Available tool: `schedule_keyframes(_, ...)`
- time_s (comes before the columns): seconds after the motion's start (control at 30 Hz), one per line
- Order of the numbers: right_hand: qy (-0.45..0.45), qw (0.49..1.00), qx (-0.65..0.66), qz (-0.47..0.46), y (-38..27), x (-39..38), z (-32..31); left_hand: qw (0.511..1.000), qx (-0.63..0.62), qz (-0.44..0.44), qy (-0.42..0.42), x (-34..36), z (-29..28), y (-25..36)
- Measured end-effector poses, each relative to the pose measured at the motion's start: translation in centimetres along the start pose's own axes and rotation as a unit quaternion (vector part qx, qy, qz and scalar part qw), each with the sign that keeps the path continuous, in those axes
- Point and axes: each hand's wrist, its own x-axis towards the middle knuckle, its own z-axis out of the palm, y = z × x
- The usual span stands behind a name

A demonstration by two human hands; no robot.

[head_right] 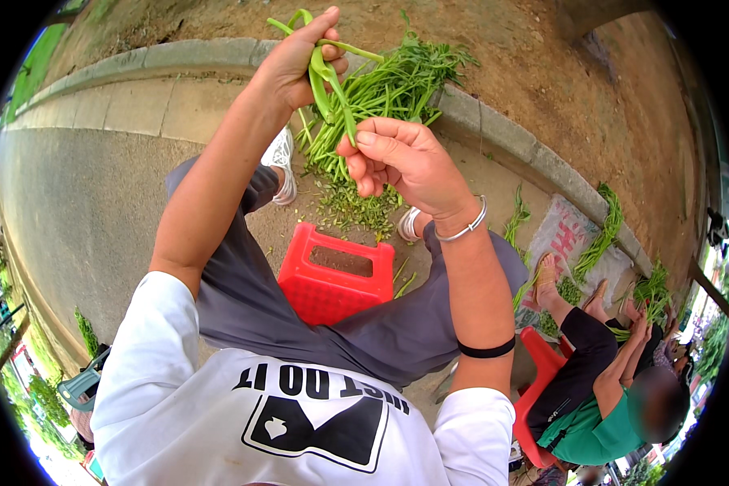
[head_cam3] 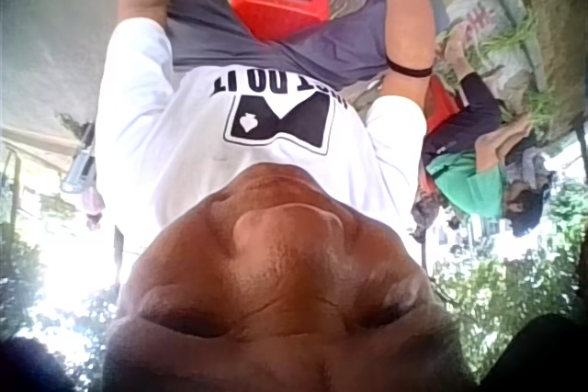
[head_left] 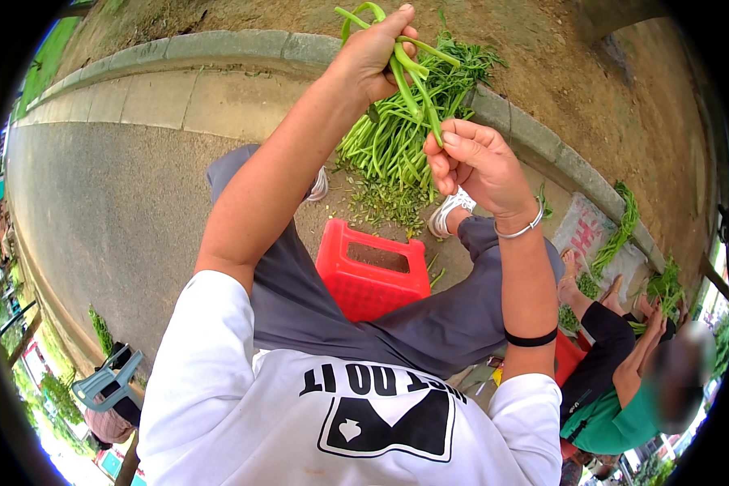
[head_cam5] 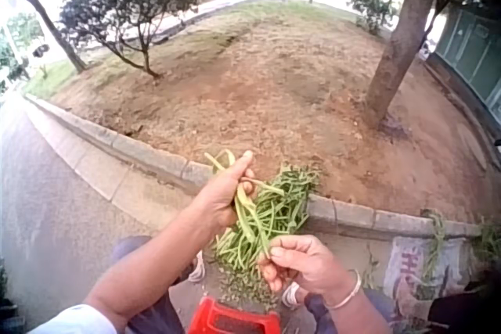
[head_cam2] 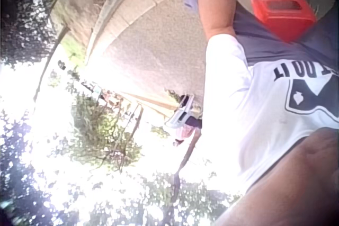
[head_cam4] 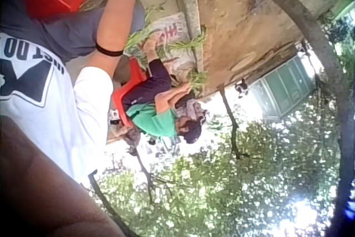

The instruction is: The person cleans and prepares green leafy vegetables by hand while seated outdoors. They pick through the stalks, remove unwanted parts, and pile the cleaned stems on the ground.

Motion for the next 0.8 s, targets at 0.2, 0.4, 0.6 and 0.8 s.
schedule_keyframes(0.2,0.032,0.997,-0.066,0.002,-0.23,0.01,0.3,1.0,0.012,-0.001,-0.014,-0.21,-0.07,0.07)
schedule_keyframes(0.4,0.062,0.986,-0.153,-0.023,0.25,0.56,0.51,0.999,0.035,0.01,-0.016,-0.27,-0.08,0.02)
schedule_keyframes(0.6,0.088,0.979,-0.178,-0.04,0.1,0.69,0.59,0.998,0.057,0.01,-0.02,-0.87,0.21,0.31)
schedule_keyframes(0.8,0.082,0.977,-0.192,-0.034,-0.32,0.55,0.65,0.998,0.059,0.025,-0.008,-0.76,0.21,0.29)
